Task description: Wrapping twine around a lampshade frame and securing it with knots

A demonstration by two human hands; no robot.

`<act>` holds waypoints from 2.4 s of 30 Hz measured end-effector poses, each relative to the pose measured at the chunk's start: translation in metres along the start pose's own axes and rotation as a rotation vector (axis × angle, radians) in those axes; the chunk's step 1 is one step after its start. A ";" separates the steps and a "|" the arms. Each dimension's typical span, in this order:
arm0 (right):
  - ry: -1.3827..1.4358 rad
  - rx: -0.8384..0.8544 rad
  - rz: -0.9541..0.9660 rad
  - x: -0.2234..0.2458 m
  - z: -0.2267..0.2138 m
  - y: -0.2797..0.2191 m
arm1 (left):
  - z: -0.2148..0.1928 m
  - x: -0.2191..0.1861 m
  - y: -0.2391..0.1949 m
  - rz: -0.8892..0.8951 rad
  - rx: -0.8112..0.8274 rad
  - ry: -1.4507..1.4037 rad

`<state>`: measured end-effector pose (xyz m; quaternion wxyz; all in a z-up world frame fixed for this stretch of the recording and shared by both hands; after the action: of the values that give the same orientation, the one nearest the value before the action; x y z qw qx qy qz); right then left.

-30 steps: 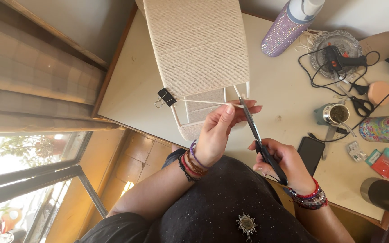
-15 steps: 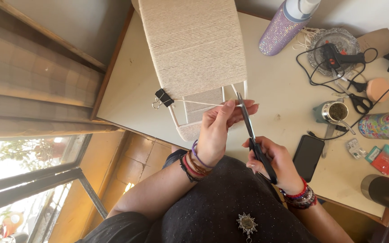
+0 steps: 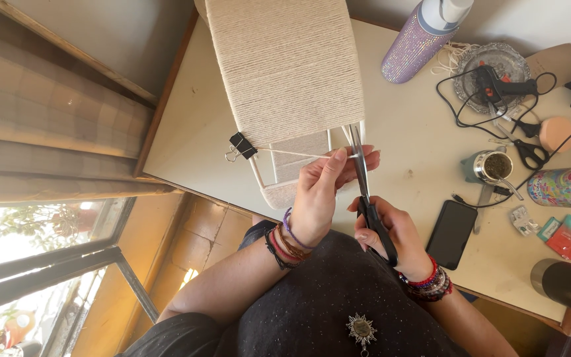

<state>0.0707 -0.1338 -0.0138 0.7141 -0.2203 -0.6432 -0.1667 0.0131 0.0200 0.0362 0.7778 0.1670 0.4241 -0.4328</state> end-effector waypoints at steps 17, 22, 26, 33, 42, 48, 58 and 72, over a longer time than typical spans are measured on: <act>-0.864 -0.380 0.319 -0.115 -0.087 0.024 | -0.001 0.002 0.003 -0.007 0.140 0.076; -1.233 -0.336 0.436 -0.255 -0.135 0.013 | -0.006 0.006 0.002 -0.017 0.204 0.077; -1.237 -0.404 0.078 -0.232 -0.123 0.023 | -0.008 0.006 0.002 -0.023 0.234 0.061; -0.354 -0.381 -0.156 0.019 -0.034 0.075 | 0.003 -0.040 -0.028 0.065 0.311 0.132; -0.209 -0.128 -0.222 -0.017 -0.026 0.163 | -0.112 -0.059 -0.066 0.424 -0.401 0.342; -0.247 -0.104 -0.197 -0.036 -0.016 0.181 | -0.162 -0.059 -0.076 0.330 -0.597 0.362; -0.318 -0.162 -0.138 -0.052 -0.006 0.196 | -0.170 -0.104 -0.082 0.277 -0.354 1.234; -1.039 -0.342 -0.106 -0.068 0.055 0.206 | -0.168 -0.157 -0.038 0.632 -0.160 0.898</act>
<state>0.1240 0.0672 -0.0975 0.2473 -0.3539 -0.8851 -0.1738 -0.1464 0.1873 0.0681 0.6230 0.3946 0.6747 -0.0313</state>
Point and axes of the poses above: each hand's wrist, its own y-axis towards the middle knuckle, its own z-axis out of the palm, x = y × z, the point moved 2 cm from there along y, towards the middle knuckle
